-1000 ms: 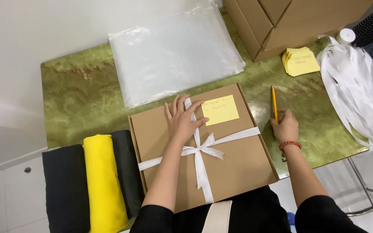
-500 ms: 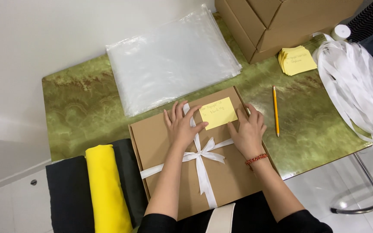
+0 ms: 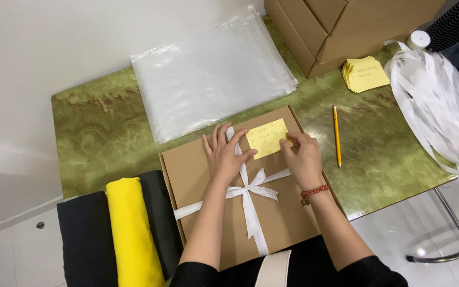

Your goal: Tying a ribbon on a box, writing a note, and bagging clothes for shipment.

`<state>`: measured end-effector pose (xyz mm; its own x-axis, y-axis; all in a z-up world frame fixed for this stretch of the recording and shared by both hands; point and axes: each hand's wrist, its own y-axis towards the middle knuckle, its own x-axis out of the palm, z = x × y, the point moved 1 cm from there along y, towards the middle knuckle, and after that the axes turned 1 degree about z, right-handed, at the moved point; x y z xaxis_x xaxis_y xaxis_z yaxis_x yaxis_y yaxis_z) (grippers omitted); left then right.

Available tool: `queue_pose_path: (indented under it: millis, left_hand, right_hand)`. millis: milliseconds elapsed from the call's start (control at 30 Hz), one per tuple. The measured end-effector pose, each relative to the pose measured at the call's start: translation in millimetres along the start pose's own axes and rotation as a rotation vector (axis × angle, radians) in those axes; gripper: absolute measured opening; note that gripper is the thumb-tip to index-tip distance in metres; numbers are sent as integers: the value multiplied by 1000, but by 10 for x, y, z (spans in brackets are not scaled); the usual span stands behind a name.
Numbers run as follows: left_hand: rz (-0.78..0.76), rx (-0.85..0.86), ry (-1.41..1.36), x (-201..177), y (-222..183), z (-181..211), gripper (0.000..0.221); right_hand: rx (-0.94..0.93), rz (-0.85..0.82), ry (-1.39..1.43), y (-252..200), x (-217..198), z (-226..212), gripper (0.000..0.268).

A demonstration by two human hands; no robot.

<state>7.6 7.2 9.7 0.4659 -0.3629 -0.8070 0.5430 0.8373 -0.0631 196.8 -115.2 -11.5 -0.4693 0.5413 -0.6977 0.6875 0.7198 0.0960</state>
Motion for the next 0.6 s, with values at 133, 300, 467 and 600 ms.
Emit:
queue_pose_path:
  millis: [133, 300, 467, 600]
  left_hand:
    - [2, 5, 0, 68, -1, -47, 65]
    - [168, 100, 87, 222, 37, 188, 35]
    - [336, 289, 23, 674, -62, 463, 28]
    - [260, 249, 135, 684, -41, 352, 13]
  right_hand:
    - [232, -81, 132, 220, 39, 85, 37]
    - [393, -166, 404, 221, -109, -148, 56]
    - [373, -158, 475, 110, -53, -157, 49]
    - [323, -166, 552, 121, 20, -105, 41]
